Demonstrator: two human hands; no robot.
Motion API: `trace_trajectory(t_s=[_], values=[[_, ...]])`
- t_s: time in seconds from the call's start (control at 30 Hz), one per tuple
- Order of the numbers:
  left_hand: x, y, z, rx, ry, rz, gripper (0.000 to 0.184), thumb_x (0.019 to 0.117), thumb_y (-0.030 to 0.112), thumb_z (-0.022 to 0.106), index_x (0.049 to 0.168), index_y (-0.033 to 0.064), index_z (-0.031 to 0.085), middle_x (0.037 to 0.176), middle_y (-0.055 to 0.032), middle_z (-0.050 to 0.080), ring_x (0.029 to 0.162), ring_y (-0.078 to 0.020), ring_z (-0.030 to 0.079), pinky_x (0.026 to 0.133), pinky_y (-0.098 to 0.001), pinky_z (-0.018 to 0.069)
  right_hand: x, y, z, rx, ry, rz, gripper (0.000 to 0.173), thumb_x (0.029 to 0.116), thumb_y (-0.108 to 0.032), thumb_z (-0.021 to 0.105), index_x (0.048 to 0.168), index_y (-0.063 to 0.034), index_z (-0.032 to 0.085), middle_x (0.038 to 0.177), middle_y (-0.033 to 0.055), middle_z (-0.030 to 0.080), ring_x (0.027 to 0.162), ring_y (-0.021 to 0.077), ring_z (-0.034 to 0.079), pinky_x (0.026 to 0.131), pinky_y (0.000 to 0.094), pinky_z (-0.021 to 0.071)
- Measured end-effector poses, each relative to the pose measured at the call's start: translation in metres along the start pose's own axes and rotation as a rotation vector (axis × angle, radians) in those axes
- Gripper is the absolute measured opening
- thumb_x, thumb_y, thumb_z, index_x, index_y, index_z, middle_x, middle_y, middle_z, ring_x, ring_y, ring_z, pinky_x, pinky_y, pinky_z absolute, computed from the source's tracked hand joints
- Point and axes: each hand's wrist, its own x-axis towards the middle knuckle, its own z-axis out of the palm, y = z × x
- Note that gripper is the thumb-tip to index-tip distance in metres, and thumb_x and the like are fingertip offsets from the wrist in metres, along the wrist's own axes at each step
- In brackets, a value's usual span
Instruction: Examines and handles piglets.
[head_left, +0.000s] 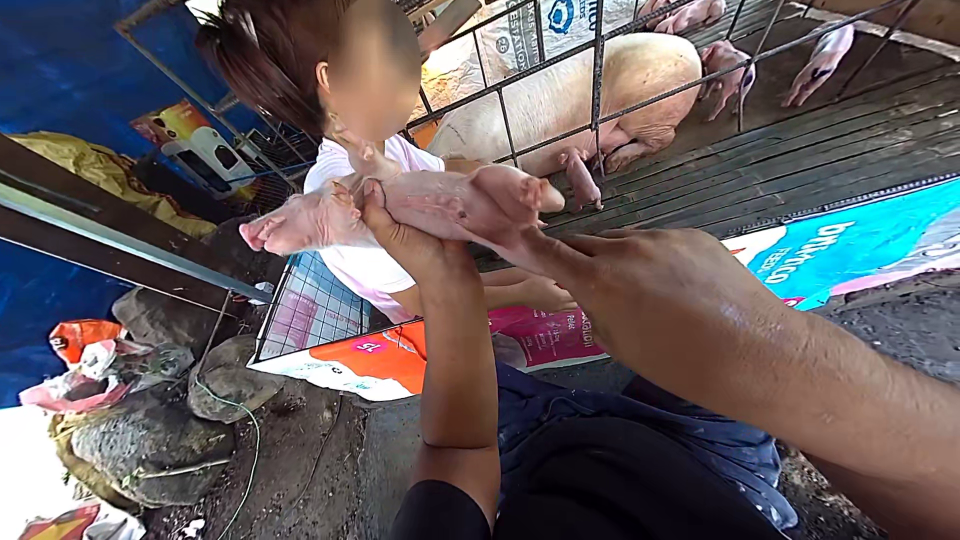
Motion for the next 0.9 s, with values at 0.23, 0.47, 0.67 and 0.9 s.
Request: trace_trajectory(t_s=[0.23, 0.47, 0.67, 0.9], values=[[0.005, 0.009, 0.006, 0.02, 0.063, 0.044, 0.019, 0.1094, 0.018, 0.031, 0.108, 0.0102, 0.048, 0.09, -0.0052, 0.06, 0.086, -0.0137, 0.065, 0.079, -0.0359, 0.0589, 0.003, -0.005, 0.008, 0.138, -0.068, 0.09, 0.073, 0.093, -0.019, 0.067, 0.157, -0.0065, 0.035, 0.071, 0.0017, 0.058, 0.057, 0.0208, 0.06, 0.048, 0.0368, 0.0469], [0.008, 0.013, -0.002, -0.017, 0.03, 0.038, 0.02, 0.1078, 0.02, 0.032, 0.105, 0.009, 0.048, 0.087, -0.0069, 0.06, 0.081, -0.0172, 0.065, 0.076, -0.0401, 0.0592, 0.008, 0.009, 0.002, 0.231, -0.115, 0.127, 0.104, 0.0832, -0.02, 0.077, 0.166, -0.0144, 0.015, 0.069, 0.0001, 0.057, 0.054, 0.0205, 0.056, 0.046, 0.04, 0.0452], [0.007, 0.018, -0.004, -0.032, 0.049, 0.008, 0.023, 0.1076, 0.021, 0.03, 0.101, 0.0085, 0.049, 0.082, -0.0077, 0.06, 0.078, -0.0182, 0.066, 0.074, -0.0409, 0.0599, 0.01, 0.01, -0.002, 0.284, -0.149, 0.152, 0.108, 0.0816, -0.018, 0.079, 0.167, -0.0163, 0.012, 0.072, -0.0004, 0.058, 0.055, 0.0171, 0.055, 0.047, 0.0372, 0.0457], [0.007, 0.021, -0.004, -0.064, 0.041, -0.028, 0.025, 0.1074, 0.021, 0.03, 0.098, 0.0083, 0.049, 0.081, -0.0074, 0.06, 0.077, -0.0184, 0.066, 0.076, -0.0407, 0.0595, 0.009, 0.011, -0.001, 0.278, -0.139, 0.129, 0.111, 0.0823, -0.018, 0.077, 0.167, -0.0155, 0.005, 0.078, 0.0, 0.059, 0.056, 0.0166, 0.056, 0.047, 0.036, 0.0461]])
